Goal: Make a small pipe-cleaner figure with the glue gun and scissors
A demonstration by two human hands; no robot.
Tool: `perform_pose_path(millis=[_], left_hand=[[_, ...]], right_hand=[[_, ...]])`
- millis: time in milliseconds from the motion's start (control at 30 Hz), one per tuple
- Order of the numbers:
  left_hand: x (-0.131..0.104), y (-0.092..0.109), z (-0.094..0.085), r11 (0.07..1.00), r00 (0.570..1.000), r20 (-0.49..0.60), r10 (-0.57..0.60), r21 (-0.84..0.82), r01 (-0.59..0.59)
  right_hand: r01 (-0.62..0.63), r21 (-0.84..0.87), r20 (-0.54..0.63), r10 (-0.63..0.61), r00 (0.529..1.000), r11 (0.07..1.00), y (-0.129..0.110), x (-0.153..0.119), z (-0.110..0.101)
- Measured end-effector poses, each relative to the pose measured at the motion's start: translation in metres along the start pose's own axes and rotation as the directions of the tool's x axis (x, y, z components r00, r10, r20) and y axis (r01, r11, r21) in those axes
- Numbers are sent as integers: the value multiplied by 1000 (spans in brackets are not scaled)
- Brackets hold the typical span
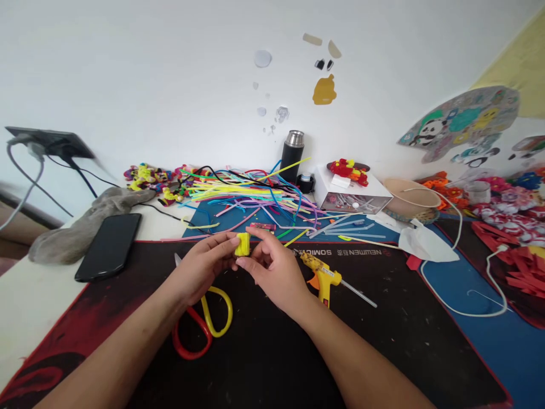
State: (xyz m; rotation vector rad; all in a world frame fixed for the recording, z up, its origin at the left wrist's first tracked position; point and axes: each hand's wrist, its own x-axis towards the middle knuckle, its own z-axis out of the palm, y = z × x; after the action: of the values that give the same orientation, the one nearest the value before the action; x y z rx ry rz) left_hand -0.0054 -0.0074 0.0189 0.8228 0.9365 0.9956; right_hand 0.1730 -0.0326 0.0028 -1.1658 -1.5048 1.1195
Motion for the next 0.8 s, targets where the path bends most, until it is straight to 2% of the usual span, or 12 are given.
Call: perform_pose_path(millis=[100, 333, 567, 800], left_hand=[[0, -1, 0, 1000, 1000, 31, -1, -1, 1], [1, -2, -6, 998, 993, 117, -19, 55, 12], [0, 3, -1, 992, 993, 114, -43, 123, 29], [2, 0, -4, 976, 992, 57, 111, 183, -120]], right_hand=[[55, -84, -16, -57, 998, 995, 2, 0, 1], [111, -157, -65, -123, 990, 981, 2, 1, -2], [106, -187, -71, -122, 990, 976, 5, 0, -1], [98, -133, -22, -102, 995, 986, 3, -1, -1]])
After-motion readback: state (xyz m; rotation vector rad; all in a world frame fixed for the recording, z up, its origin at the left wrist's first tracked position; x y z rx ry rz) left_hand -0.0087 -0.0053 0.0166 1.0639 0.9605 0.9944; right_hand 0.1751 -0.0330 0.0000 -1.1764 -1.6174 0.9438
